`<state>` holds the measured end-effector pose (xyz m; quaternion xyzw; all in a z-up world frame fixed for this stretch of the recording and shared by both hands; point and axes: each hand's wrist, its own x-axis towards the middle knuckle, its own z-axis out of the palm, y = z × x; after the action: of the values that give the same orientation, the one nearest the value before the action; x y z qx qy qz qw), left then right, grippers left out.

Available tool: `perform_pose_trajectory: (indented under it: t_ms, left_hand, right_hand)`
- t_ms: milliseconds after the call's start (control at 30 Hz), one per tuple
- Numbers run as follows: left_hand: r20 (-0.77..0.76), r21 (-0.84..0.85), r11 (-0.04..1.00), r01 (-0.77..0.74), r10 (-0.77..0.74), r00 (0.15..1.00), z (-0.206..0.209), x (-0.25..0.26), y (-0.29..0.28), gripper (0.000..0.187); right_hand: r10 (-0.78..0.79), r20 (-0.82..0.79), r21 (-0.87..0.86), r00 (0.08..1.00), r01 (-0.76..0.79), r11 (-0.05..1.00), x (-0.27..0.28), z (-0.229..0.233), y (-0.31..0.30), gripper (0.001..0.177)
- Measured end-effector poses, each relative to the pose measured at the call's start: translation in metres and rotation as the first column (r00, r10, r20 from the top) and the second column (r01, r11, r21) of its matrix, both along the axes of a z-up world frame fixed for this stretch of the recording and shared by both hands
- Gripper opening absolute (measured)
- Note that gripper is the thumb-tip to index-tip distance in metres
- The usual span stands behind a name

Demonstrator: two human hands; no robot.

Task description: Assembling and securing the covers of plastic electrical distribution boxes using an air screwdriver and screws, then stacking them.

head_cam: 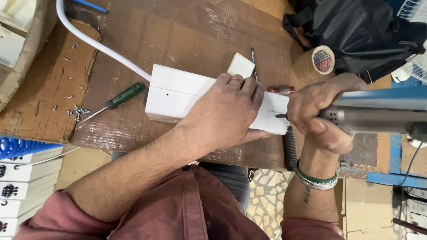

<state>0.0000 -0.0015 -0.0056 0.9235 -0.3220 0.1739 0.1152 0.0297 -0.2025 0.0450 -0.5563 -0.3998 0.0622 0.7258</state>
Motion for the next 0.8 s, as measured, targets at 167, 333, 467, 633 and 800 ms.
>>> perform_pose_trajectory:
  t_ms: [167,333,467,633,800]
  left_hand:
    - [-0.001,0.022,1.0,0.003,-0.003,1.0,-0.0011,0.0004,-0.0006,0.09]
    - [0.012,0.049,0.999,-0.008,0.008,1.0,-0.0026,0.0004,-0.0014,0.09]
    - [0.015,0.046,0.999,-0.005,0.005,1.0,-0.0033,0.0003,-0.0017,0.091]
    - [-0.019,0.068,0.998,0.01,-0.009,1.0,-0.0011,-0.0003,-0.0012,0.089]
    - [-0.01,-0.044,0.999,0.004,-0.005,1.0,0.0043,-0.0058,0.0026,0.08]
  right_hand:
    - [-0.068,0.05,-0.032,0.996,0.069,0.997,-0.003,0.0015,0.0022,0.027]
    - [-0.057,0.052,-0.033,0.997,0.059,0.998,-0.002,0.0006,0.0017,0.029]
    - [-0.038,0.045,-0.011,0.998,0.038,0.999,-0.0008,0.0009,0.0021,0.029]
    - [-0.024,0.011,0.018,1.0,0.024,1.0,-0.0018,0.0023,0.0034,0.027]
    - [-0.11,-0.019,0.037,0.994,0.111,0.993,-0.0088,-0.0029,0.0048,0.037]
